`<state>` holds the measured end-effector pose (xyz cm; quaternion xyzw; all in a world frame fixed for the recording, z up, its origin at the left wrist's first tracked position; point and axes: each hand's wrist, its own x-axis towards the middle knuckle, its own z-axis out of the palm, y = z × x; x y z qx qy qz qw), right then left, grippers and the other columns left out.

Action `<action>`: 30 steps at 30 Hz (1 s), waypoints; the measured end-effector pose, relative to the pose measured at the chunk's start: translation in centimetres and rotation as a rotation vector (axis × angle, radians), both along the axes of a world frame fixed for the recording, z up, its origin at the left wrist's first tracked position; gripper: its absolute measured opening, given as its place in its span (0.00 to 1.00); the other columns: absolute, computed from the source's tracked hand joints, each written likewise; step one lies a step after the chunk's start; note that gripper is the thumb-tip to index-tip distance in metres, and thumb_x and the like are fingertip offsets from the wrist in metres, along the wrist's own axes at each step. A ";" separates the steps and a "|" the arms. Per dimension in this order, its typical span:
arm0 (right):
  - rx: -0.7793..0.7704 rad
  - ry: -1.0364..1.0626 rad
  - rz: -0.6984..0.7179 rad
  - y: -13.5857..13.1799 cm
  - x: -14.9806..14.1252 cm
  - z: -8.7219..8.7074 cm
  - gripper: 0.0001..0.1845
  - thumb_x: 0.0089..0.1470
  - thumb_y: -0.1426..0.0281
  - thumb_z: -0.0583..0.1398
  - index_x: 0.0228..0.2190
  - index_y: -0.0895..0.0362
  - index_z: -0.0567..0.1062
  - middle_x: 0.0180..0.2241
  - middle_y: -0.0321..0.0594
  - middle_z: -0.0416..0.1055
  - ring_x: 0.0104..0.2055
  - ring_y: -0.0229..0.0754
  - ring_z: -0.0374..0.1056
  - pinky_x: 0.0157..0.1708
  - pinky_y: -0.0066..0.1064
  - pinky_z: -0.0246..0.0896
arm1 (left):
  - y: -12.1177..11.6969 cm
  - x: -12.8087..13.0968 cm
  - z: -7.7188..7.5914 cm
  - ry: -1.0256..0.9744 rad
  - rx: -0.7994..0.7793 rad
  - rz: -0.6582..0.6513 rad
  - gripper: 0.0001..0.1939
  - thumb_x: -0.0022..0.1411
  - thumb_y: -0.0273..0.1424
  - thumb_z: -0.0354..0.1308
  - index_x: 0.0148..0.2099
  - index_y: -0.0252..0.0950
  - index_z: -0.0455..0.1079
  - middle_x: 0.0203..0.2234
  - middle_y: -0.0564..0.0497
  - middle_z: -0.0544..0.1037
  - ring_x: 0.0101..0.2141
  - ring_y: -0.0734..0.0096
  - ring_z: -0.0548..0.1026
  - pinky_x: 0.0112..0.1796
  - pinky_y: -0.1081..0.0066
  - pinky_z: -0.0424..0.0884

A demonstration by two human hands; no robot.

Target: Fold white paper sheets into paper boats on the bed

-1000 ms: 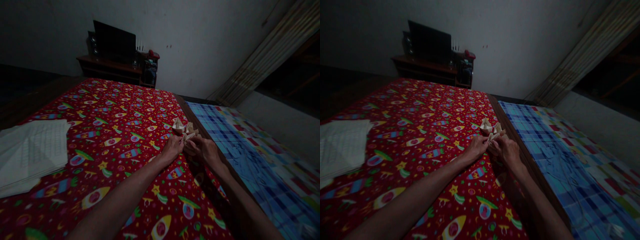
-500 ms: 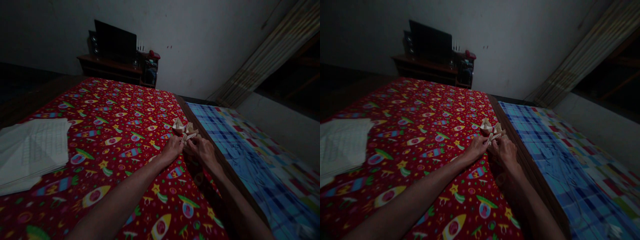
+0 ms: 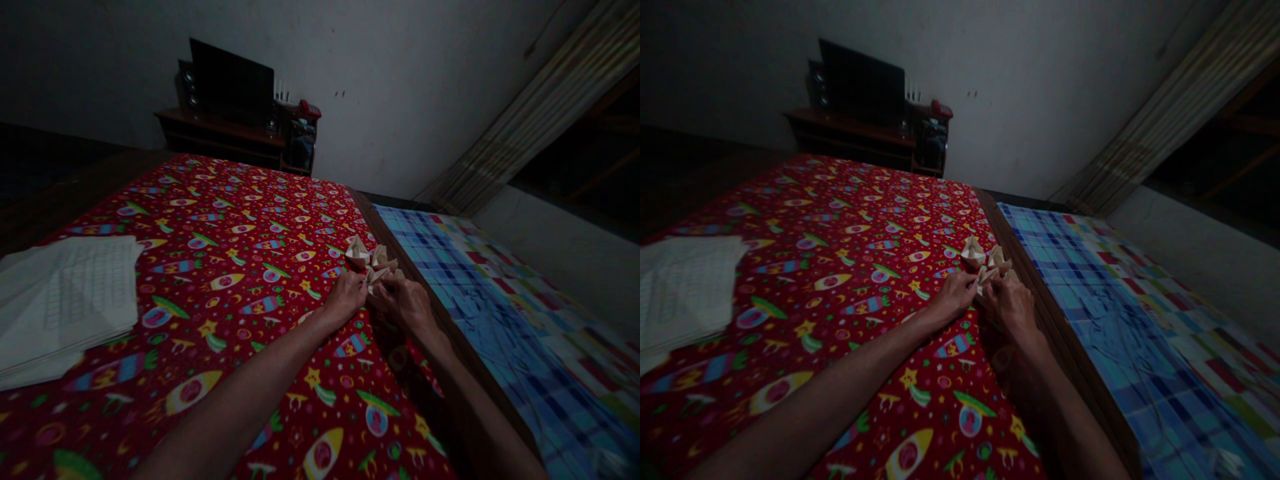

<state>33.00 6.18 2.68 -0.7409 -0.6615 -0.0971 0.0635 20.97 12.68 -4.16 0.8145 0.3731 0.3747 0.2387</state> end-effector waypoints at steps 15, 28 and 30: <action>0.091 -0.179 0.165 -1.1 0.1 -1.0 0.12 0.58 0.65 0.53 0.34 0.55 0.75 0.26 0.41 0.73 0.25 0.39 0.65 0.23 0.29 0.38 | 0.0 -0.1 0.5 -0.029 -0.049 -0.021 0.13 0.58 0.24 0.49 0.32 0.32 0.76 0.26 0.46 0.79 0.27 0.67 0.74 0.29 0.73 0.65; 0.161 -0.175 0.273 -1.7 -0.1 -1.2 0.11 0.58 0.72 0.52 0.30 0.56 0.75 0.25 0.40 0.72 0.28 0.39 0.65 0.27 0.28 0.47 | 0.8 -0.3 1.5 -0.098 -0.093 -0.027 0.16 0.60 0.30 0.52 0.49 0.34 0.71 0.27 0.49 0.78 0.27 0.70 0.73 0.29 0.75 0.65; 0.135 -0.136 0.273 -1.6 0.0 -1.2 0.12 0.58 0.71 0.52 0.30 0.56 0.75 0.25 0.40 0.71 0.28 0.39 0.65 0.26 0.27 0.47 | 1.3 -0.1 1.6 -0.107 -0.092 -0.026 0.16 0.59 0.31 0.53 0.49 0.35 0.72 0.29 0.48 0.79 0.29 0.69 0.74 0.30 0.75 0.65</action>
